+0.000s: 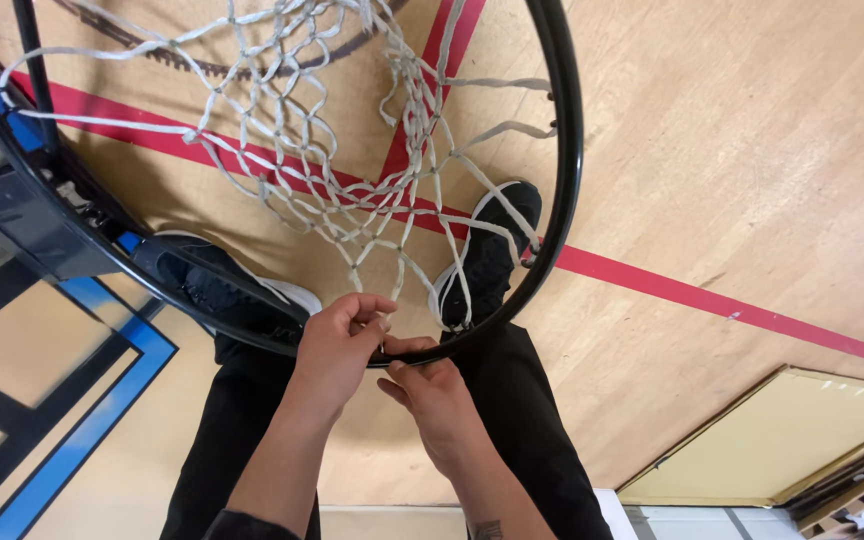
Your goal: The person attaches a white basketball net to a metal rim by threading the net through the holes and securing it with small metal clips. The person works around the rim, methodically fastening each section of the net.
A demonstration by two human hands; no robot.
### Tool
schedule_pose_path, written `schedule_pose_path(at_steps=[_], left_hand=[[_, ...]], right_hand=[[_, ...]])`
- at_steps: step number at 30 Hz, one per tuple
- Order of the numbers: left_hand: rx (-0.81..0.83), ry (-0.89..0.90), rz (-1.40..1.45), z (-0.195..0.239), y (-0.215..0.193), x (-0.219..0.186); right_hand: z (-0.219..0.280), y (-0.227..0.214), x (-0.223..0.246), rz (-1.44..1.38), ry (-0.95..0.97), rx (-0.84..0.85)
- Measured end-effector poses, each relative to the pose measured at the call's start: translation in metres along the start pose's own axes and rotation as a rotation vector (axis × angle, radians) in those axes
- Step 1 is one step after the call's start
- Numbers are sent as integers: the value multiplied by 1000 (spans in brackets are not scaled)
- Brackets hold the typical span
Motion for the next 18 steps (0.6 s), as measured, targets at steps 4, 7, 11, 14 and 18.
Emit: schedule_pose_path(at_steps=[4,7,11,14,18], left_hand=[[-12,22,28,-5,2,5],[-32,31,15,-14,0,9],[-78,166,-236,-20,-7,7],[-72,167,-213,-23,-3,7],[-73,152,-165,-37,-4,9]], right_hand=[[3,1,2,-36,55,-56],[-2,-5,-1,1,37,-35],[-2,-2,-2,-7,38,-13],[-1,-4,-1,-23,49,-40],[-3,-7,-5,-27,37,-39]])
Point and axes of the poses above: each hand's wrist, its own z-axis away from the middle knuckle, its own y-axis out of the palm, x = y × z, the point moved 6 cm from there along -z, towards the middle knuckle, and after that the axes turned 10 degrees about x, right-handed, at the moved point
